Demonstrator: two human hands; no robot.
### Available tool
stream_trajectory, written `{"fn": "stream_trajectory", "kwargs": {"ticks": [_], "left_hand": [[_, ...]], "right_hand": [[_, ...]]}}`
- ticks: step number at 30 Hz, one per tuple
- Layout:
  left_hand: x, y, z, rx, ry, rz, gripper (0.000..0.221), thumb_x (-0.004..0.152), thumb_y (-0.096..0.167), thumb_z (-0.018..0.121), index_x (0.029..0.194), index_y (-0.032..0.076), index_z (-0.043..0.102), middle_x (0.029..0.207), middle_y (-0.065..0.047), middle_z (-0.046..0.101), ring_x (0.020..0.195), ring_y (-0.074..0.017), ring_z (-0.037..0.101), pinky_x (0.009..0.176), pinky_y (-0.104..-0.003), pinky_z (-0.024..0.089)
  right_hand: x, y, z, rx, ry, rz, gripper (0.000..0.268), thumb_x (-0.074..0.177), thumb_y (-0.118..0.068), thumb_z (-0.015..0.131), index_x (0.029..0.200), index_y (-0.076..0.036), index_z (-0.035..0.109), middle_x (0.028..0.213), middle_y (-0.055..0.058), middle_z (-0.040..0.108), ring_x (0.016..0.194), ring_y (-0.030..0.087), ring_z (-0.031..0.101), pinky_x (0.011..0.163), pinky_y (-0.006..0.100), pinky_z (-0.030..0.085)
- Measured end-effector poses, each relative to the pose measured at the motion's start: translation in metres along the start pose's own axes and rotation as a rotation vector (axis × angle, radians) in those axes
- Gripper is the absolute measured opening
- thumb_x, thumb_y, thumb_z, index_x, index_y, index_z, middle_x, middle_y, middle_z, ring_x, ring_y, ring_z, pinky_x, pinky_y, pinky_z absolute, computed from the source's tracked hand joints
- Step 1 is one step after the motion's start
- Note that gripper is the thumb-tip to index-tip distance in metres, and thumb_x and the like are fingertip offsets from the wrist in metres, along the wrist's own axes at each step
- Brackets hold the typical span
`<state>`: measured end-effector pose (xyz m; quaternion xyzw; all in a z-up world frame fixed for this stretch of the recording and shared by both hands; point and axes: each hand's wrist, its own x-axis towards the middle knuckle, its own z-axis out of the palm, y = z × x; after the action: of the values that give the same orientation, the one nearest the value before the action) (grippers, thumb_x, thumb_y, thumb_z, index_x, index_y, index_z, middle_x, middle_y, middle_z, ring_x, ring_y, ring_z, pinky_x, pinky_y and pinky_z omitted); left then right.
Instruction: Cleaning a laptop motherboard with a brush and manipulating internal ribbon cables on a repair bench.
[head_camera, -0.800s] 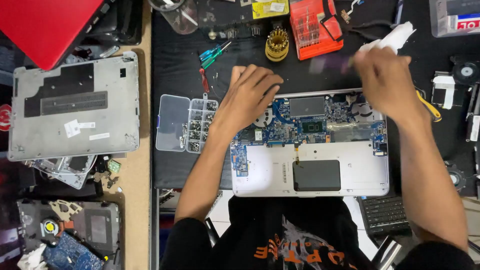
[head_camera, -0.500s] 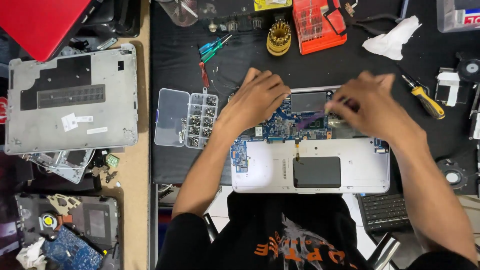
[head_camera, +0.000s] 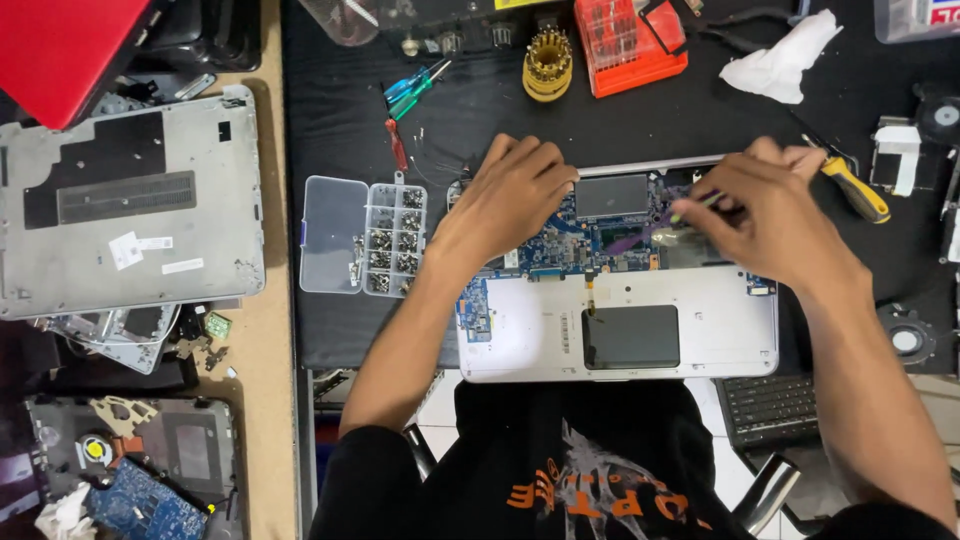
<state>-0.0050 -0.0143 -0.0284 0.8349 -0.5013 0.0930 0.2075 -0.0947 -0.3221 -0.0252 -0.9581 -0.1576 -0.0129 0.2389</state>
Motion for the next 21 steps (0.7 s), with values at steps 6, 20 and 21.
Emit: {"fn": "stream_trajectory", "kwargs": {"ticks": [6,20,21], "left_hand": [[0.000,0.002,-0.001,-0.031,0.008,-0.017,0.004,0.105,0.006,0.059,0.101,0.007,0.062,0.094,-0.006,0.053,0.086,-0.0239,0.048,0.081,-0.040,0.036],[-0.001,0.001,0.003,0.048,-0.033,0.006,0.010,0.106,0.009,0.056,0.110,0.005,0.065,0.099,-0.008,0.055,0.091,-0.0257,0.050,0.082,-0.041,0.037],[-0.002,0.001,0.004,0.038,-0.037,0.003,0.011,0.106,0.009,0.057,0.111,0.005,0.065,0.100,-0.008,0.056,0.092,-0.0259,0.050,0.082,-0.041,0.038]], "right_hand": [[-0.011,-0.020,-0.003,-0.019,-0.009,0.137,0.027,0.108,-0.032,0.066,0.100,-0.007,0.074,0.090,0.005,0.069,0.093,0.026,0.047,0.103,0.044,0.022],[-0.075,-0.015,0.031,-0.099,0.282,0.242,0.031,0.113,-0.030,0.072,0.090,-0.010,0.070,0.090,0.005,0.064,0.098,0.028,0.047,0.099,0.044,0.020],[-0.077,-0.021,0.031,-0.085,0.288,0.244,0.030,0.111,-0.028,0.073,0.089,-0.008,0.070,0.092,0.007,0.067,0.097,0.029,0.049,0.094,0.044,0.023]]}}
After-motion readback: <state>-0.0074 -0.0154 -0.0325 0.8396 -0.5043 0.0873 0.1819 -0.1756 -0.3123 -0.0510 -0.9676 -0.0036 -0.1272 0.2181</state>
